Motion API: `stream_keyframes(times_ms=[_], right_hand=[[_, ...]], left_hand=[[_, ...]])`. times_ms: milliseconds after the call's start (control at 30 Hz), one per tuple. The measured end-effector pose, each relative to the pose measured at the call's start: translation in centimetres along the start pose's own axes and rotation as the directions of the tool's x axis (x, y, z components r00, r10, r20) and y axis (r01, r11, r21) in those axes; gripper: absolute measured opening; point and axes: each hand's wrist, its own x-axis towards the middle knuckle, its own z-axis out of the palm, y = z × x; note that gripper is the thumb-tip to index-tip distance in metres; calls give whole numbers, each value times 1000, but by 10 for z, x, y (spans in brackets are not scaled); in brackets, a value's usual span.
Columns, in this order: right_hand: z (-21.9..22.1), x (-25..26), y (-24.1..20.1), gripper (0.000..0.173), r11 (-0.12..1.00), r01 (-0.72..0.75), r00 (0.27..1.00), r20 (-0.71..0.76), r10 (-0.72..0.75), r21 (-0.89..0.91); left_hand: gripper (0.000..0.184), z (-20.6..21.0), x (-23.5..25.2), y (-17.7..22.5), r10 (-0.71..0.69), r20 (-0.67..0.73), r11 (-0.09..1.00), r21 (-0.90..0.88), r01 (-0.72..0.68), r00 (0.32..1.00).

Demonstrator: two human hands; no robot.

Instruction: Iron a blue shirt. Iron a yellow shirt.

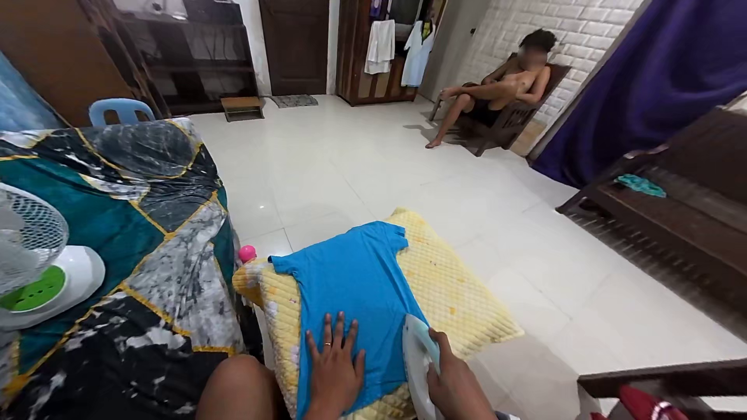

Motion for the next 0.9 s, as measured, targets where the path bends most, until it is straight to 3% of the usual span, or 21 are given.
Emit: stream_keyframes(times_ms=[400, 533, 800, 900], right_hand=[[-48, 147, -54, 84, 995, 97, 995, -29, -97, 23], [-44, 129, -45, 81, 997, 78, 997, -22, -77, 19], [-22, 38, 1, 74, 1000, 1, 1000, 15, -1, 13], [-15, 20, 18, 73, 998, -5, 1000, -6, 5, 61]], left_hand=[[64, 1, 1, -3, -2, -23, 1000, 27, 3, 1000], [63, 2, 1, -3, -1, -29, 1000, 32, 2, 1000], [63, 0, 0, 0, -7, -69, 999, 51, 10, 998], [47, -1, -5, 20, 22, -182, 998, -57, -33, 983]])
